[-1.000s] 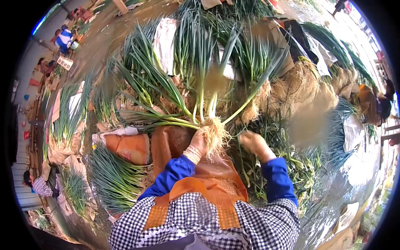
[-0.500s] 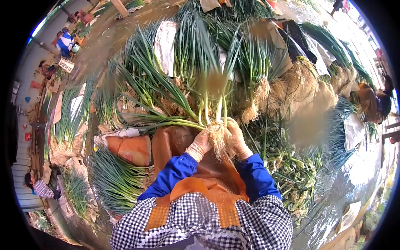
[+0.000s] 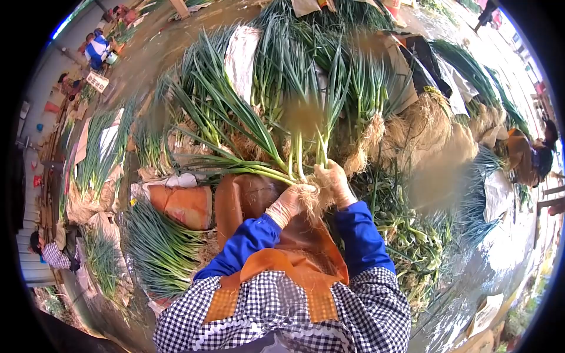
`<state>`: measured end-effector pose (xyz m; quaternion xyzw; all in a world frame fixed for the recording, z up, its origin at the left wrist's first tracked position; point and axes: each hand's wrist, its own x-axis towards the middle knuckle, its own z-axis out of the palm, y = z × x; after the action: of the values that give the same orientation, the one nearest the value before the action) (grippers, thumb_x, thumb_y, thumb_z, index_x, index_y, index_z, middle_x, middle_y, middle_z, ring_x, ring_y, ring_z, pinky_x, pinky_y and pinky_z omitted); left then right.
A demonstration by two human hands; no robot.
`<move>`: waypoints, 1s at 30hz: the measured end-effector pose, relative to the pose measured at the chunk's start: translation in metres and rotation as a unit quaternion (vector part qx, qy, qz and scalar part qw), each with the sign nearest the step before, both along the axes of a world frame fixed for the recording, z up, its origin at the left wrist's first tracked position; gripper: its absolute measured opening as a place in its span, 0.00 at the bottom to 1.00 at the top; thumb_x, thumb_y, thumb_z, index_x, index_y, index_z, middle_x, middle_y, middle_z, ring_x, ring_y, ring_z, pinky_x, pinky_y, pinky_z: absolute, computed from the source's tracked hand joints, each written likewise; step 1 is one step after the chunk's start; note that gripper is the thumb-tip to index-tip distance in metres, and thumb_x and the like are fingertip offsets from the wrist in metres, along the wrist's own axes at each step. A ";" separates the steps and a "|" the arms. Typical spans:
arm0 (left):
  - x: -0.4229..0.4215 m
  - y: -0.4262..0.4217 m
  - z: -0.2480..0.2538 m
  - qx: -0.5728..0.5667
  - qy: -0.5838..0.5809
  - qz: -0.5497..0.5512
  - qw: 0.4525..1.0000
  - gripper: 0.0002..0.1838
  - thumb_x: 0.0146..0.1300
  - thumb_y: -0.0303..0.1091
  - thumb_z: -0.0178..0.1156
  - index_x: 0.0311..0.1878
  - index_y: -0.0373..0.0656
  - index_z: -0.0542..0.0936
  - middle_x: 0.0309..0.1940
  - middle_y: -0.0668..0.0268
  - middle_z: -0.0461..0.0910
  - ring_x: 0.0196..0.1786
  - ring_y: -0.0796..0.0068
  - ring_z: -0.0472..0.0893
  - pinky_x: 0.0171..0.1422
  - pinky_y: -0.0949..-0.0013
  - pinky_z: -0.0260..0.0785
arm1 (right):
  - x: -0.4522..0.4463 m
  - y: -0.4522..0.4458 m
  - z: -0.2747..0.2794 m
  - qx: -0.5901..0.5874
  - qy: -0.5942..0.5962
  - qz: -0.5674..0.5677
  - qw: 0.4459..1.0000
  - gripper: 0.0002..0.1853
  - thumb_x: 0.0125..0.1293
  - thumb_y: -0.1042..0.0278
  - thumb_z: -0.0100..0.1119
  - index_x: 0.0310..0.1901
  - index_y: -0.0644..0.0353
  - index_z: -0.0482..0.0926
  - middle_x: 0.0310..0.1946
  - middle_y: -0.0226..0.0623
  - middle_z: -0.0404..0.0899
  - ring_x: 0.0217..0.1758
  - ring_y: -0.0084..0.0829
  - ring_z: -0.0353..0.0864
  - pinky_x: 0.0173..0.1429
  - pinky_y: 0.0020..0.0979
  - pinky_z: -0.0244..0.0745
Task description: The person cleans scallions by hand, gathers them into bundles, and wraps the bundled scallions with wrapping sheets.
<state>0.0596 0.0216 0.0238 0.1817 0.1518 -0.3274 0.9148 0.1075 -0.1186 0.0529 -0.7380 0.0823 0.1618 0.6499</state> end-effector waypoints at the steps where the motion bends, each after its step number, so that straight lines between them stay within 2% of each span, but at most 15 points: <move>1: -0.001 0.000 -0.003 -0.003 0.001 0.002 1.000 0.04 0.57 0.25 0.56 0.35 0.38 0.77 0.25 0.67 0.77 0.26 0.75 0.77 0.32 0.74 0.72 | -0.004 0.000 -0.001 -0.003 0.001 0.002 1.000 0.12 0.61 0.63 0.58 0.42 0.62 0.76 0.27 0.25 0.74 0.29 0.17 0.70 0.33 0.21 0.68; 3: -0.003 0.003 -0.004 -0.061 -0.073 -0.012 0.995 0.12 0.56 0.24 0.54 0.45 0.39 0.73 0.30 0.67 0.76 0.29 0.76 0.77 0.35 0.73 0.73 | -0.012 0.003 0.001 0.135 0.015 -0.051 0.989 0.10 0.61 0.64 0.56 0.39 0.60 0.75 0.27 0.23 0.72 0.28 0.16 0.68 0.32 0.20 0.66; 9: -0.017 -0.003 -0.003 -0.101 -0.016 0.050 0.994 0.20 0.52 0.22 0.53 0.52 0.36 0.72 0.34 0.63 0.77 0.33 0.71 0.79 0.40 0.69 0.75 | -0.027 0.009 0.018 0.249 0.034 -0.138 0.958 0.05 0.61 0.66 0.57 0.33 0.57 0.74 0.23 0.22 0.69 0.24 0.16 0.66 0.29 0.19 0.62; 15: -0.013 -0.001 0.006 -0.124 -0.104 -0.006 0.987 0.20 0.53 0.25 0.53 0.52 0.35 0.72 0.35 0.63 0.77 0.33 0.71 0.78 0.39 0.70 0.74 | -0.031 0.005 -0.002 0.209 0.037 -0.173 0.962 0.07 0.63 0.66 0.53 0.32 0.59 0.75 0.22 0.24 0.71 0.24 0.18 0.68 0.29 0.21 0.65; 17: -0.014 -0.001 0.005 -0.112 -0.108 0.001 0.988 0.18 0.54 0.26 0.52 0.49 0.34 0.73 0.34 0.63 0.77 0.33 0.72 0.78 0.39 0.71 0.74 | -0.031 -0.001 -0.010 0.115 -0.010 -0.162 0.980 0.11 0.62 0.64 0.52 0.36 0.64 0.78 0.27 0.33 0.76 0.30 0.25 0.74 0.36 0.24 0.69; 18: -0.020 -0.004 0.018 -0.124 -0.048 0.046 0.990 0.11 0.58 0.29 0.50 0.43 0.36 0.73 0.33 0.63 0.76 0.36 0.71 0.77 0.40 0.71 0.74 | -0.026 -0.008 -0.015 0.083 -0.086 -0.139 0.983 0.11 0.62 0.63 0.52 0.34 0.63 0.77 0.27 0.35 0.76 0.27 0.27 0.74 0.34 0.24 0.70; 19: -0.024 -0.002 0.019 -0.126 -0.048 0.046 0.990 0.11 0.58 0.29 0.50 0.43 0.36 0.73 0.33 0.63 0.76 0.36 0.71 0.77 0.40 0.71 0.74 | -0.009 -0.039 -0.064 0.131 -0.072 -0.213 0.966 0.11 0.61 0.61 0.53 0.34 0.61 0.76 0.28 0.35 0.77 0.25 0.29 0.74 0.33 0.28 0.72; 21: -0.028 0.011 0.020 -0.115 -0.113 0.057 0.985 0.10 0.58 0.29 0.53 0.43 0.38 0.71 0.36 0.65 0.74 0.37 0.70 0.76 0.42 0.68 0.74 | -0.011 -0.088 -0.021 0.167 0.023 -0.278 0.946 0.11 0.61 0.59 0.53 0.36 0.59 0.75 0.31 0.35 0.78 0.26 0.29 0.75 0.33 0.31 0.75; 24: -0.030 0.004 0.017 -0.176 -0.043 0.035 0.983 0.14 0.55 0.26 0.56 0.46 0.38 0.69 0.30 0.71 0.70 0.28 0.80 0.71 0.32 0.75 0.71 | -0.027 -0.064 0.021 0.163 0.043 -0.109 0.980 0.15 0.62 0.56 0.57 0.42 0.59 0.73 0.32 0.35 0.78 0.29 0.30 0.77 0.36 0.32 0.79; 25: -0.024 -0.001 0.008 -0.199 -0.055 0.039 0.978 0.15 0.56 0.26 0.55 0.47 0.38 0.69 0.28 0.72 0.69 0.26 0.82 0.70 0.32 0.77 0.70 | -0.026 -0.043 0.012 0.089 0.060 -0.092 0.990 0.12 0.62 0.59 0.57 0.38 0.59 0.73 0.27 0.30 0.75 0.25 0.26 0.74 0.27 0.29 0.71; 26: -0.025 -0.010 0.011 -0.182 -0.023 0.038 0.982 0.12 0.57 0.26 0.53 0.45 0.39 0.70 0.28 0.70 0.71 0.25 0.80 0.72 0.32 0.77 0.70 | -0.029 -0.020 -0.008 0.049 -0.086 -0.055 0.994 0.13 0.62 0.58 0.58 0.39 0.60 0.73 0.30 0.33 0.76 0.29 0.29 0.75 0.31 0.31 0.73; 27: -0.026 -0.013 -0.010 -0.193 -0.066 0.023 0.979 0.15 0.57 0.24 0.54 0.49 0.40 0.70 0.33 0.66 0.74 0.32 0.75 0.75 0.37 0.72 0.73 | -0.032 -0.008 -0.021 0.008 -0.227 -0.015 0.974 0.15 0.62 0.58 0.58 0.41 0.62 0.72 0.33 0.37 0.77 0.33 0.33 0.77 0.35 0.32 0.74; 28: -0.026 -0.014 -0.017 -0.169 -0.055 -0.001 0.984 0.14 0.58 0.24 0.54 0.49 0.39 0.71 0.36 0.64 0.75 0.34 0.72 0.77 0.41 0.70 0.74 | -0.030 -0.007 0.000 -0.205 -0.274 0.015 0.939 0.15 0.61 0.59 0.58 0.41 0.61 0.72 0.35 0.40 0.76 0.36 0.35 0.77 0.38 0.33 0.74; 29: -0.027 -0.012 -0.025 -0.143 -0.045 -0.023 0.988 0.14 0.58 0.24 0.53 0.49 0.38 0.72 0.39 0.62 0.76 0.37 0.70 0.78 0.44 0.69 0.75 | -0.026 -0.006 0.024 -0.405 -0.310 0.045 0.859 0.15 0.60 0.60 0.58 0.42 0.61 0.72 0.37 0.43 0.75 0.39 0.38 0.76 0.41 0.33 0.73; 30: -0.026 -0.011 -0.041 -0.139 -0.047 -0.020 0.989 0.14 0.58 0.24 0.53 0.49 0.38 0.72 0.39 0.62 0.76 0.37 0.70 0.78 0.44 0.69 0.75 | -0.020 -0.005 0.030 -0.413 -0.427 -0.035 0.804 0.13 0.60 0.62 0.58 0.42 0.61 0.73 0.37 0.43 0.75 0.38 0.41 0.76 0.41 0.36 0.73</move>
<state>0.0338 0.0108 -0.0170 0.0711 0.0579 -0.3542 0.9307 0.0875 -0.1241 0.0829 -0.9276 -0.1192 -0.2421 0.2585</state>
